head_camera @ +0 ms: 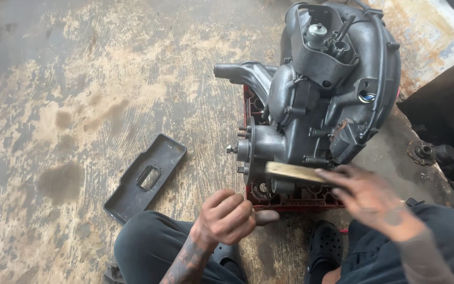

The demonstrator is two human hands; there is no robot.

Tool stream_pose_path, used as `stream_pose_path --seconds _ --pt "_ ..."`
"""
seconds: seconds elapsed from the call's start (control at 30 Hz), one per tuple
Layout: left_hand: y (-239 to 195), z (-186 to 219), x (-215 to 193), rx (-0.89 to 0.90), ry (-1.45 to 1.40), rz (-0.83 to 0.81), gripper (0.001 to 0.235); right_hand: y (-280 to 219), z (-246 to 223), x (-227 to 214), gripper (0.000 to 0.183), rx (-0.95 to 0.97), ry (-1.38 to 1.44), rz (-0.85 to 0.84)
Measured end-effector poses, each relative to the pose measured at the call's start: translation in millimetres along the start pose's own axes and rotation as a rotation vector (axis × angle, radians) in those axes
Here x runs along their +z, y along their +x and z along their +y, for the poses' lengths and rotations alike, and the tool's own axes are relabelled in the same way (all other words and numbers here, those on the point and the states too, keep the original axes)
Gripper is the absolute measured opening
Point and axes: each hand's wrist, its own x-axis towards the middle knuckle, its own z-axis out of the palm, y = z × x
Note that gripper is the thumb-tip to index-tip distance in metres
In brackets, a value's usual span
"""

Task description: The person sits on the floor and uses a wooden block to tap a component on a motorcycle engine. They then use a screwdriver to adjust a part inside the engine casing.

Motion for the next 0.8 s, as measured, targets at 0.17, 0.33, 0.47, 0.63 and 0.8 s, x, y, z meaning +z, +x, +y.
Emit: stream_pose_path --seconds 0.17,0.33,0.47,0.63,0.8 --pt "-21.3 8.3 15.6 -0.009 -0.033 0.003 0.050 0.7 26.7 14.7 0.049 -0.156 0.203 0.015" --pt "-55.6 -6.0 31.2 -0.297 -0.156 -0.215 0.041 5.3 -2.3 20.8 0.051 -0.200 0.142 0.110" --pt "-64.2 -18.8 40.3 -0.606 -0.147 -0.355 0.024 5.8 1.5 21.9 0.048 -0.201 0.116 0.139" --pt "-55.0 -22.7 32.3 -0.808 -0.107 -0.349 0.019 3.6 19.0 16.9 0.050 -0.118 0.220 0.048" --pt "-49.8 -21.9 31.2 -0.870 -0.132 -0.430 0.020 6.2 12.6 26.3 0.051 -0.231 0.206 0.178"
